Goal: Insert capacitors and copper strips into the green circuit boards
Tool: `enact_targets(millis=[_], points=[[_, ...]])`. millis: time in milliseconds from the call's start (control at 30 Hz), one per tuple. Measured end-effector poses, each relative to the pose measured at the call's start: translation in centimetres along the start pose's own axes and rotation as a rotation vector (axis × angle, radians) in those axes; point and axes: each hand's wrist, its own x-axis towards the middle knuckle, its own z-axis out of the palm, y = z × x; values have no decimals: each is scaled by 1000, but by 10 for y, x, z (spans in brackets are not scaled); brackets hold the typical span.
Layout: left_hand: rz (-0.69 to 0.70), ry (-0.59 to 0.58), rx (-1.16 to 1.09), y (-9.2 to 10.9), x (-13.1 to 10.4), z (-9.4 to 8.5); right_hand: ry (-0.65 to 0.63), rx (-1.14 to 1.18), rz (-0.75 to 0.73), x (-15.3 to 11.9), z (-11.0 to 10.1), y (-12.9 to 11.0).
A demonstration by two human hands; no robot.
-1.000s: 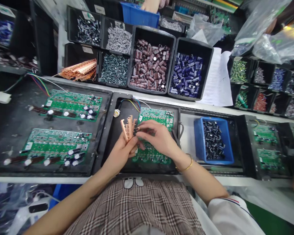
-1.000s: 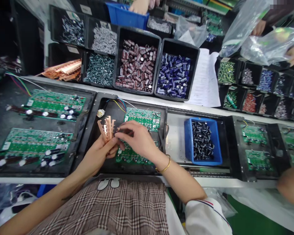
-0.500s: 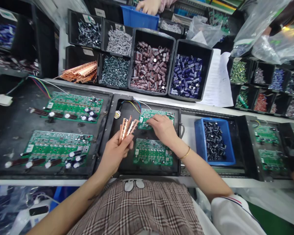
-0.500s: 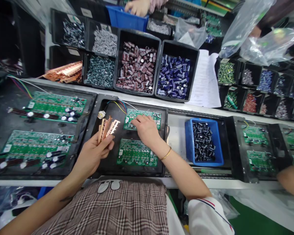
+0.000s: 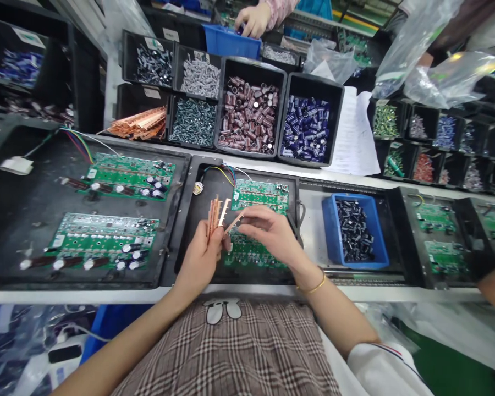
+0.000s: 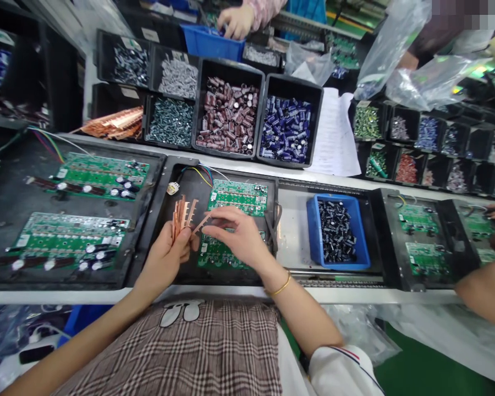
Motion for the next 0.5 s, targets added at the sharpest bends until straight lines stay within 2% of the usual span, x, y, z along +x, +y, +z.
enact_targets(millis=[67, 133, 233, 333, 400, 500], points=[[89, -27, 158, 3, -5, 3, 37, 227, 60, -13, 5, -4], [162, -53, 310, 7, -8, 4, 31, 232, 69, -24, 3, -5], [173, -154, 385, 13, -8, 1, -23, -103, -45, -37, -8, -1], [134, -218, 296, 12, -5, -3, -7, -518, -191, -50, -18, 10], [148, -149, 214, 10, -3, -8, 27, -688, -241, -57, -20, 19], [169, -52, 186, 5, -2, -15, 45, -812, -301, -64, -19, 31]])
